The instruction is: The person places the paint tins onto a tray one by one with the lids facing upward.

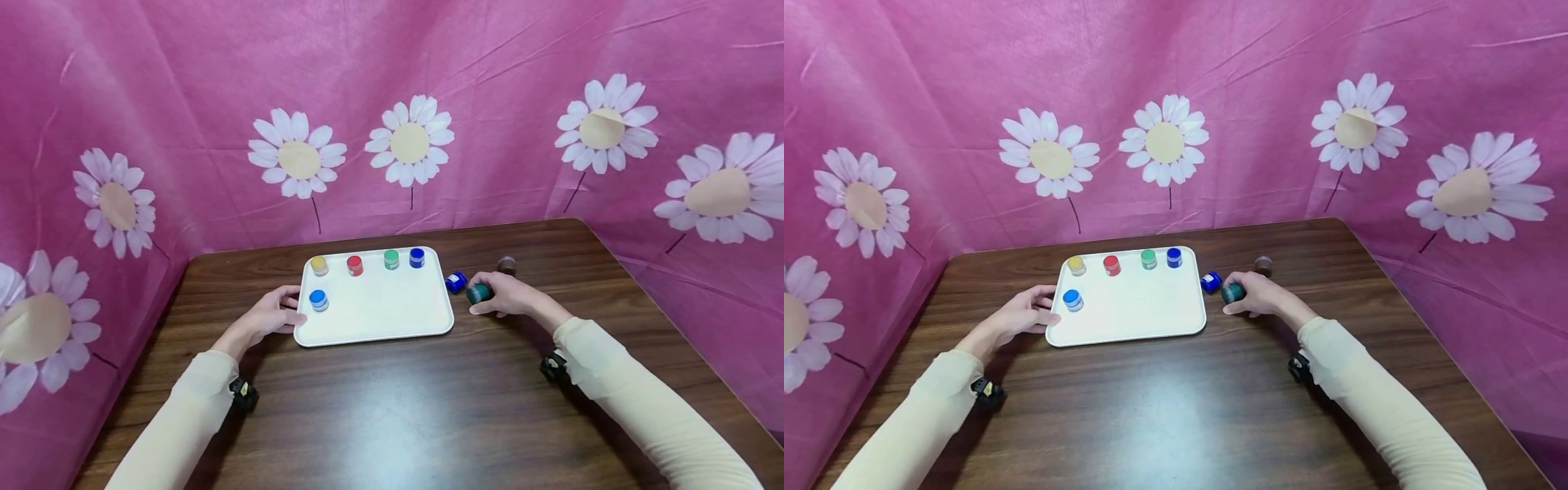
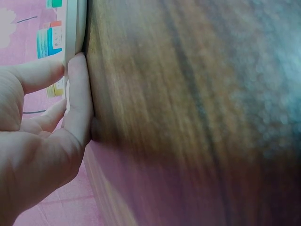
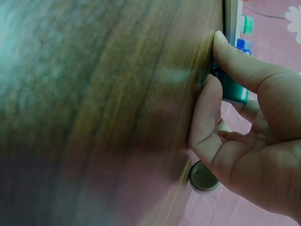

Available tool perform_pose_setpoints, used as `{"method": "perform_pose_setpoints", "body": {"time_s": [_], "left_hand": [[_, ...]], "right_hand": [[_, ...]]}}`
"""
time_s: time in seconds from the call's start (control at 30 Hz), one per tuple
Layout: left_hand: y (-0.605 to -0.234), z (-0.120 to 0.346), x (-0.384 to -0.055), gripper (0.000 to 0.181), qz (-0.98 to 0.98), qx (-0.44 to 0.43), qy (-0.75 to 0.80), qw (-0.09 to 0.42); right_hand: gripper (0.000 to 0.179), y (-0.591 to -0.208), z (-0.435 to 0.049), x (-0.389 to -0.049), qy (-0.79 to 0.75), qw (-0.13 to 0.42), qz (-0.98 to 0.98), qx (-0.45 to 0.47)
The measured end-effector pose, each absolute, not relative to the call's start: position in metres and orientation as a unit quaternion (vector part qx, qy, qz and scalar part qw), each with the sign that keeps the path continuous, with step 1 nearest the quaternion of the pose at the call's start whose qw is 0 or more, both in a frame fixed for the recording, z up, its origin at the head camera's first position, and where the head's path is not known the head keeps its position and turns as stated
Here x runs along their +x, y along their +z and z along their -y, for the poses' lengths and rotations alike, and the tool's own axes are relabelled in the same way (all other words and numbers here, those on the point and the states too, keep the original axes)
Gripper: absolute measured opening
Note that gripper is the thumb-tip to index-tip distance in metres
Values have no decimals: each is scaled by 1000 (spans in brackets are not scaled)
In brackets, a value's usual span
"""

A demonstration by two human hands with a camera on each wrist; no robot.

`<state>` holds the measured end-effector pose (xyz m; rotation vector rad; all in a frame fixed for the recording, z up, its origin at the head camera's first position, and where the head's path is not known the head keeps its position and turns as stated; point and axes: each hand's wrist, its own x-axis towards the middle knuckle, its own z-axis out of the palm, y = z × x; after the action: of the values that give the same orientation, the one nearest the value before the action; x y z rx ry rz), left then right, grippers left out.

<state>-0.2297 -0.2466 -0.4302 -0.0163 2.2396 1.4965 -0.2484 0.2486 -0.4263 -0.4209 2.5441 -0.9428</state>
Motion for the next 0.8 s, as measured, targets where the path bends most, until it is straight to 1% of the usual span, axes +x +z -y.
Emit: {"method": "perform_pose_setpoints", "body": {"time_s": [0.8], "left_hand": [[-431, 248, -231, 77, -808, -5, 545, 223]], "right_hand": [[42, -426, -249, -250, -338, 197, -907, -157]]}}
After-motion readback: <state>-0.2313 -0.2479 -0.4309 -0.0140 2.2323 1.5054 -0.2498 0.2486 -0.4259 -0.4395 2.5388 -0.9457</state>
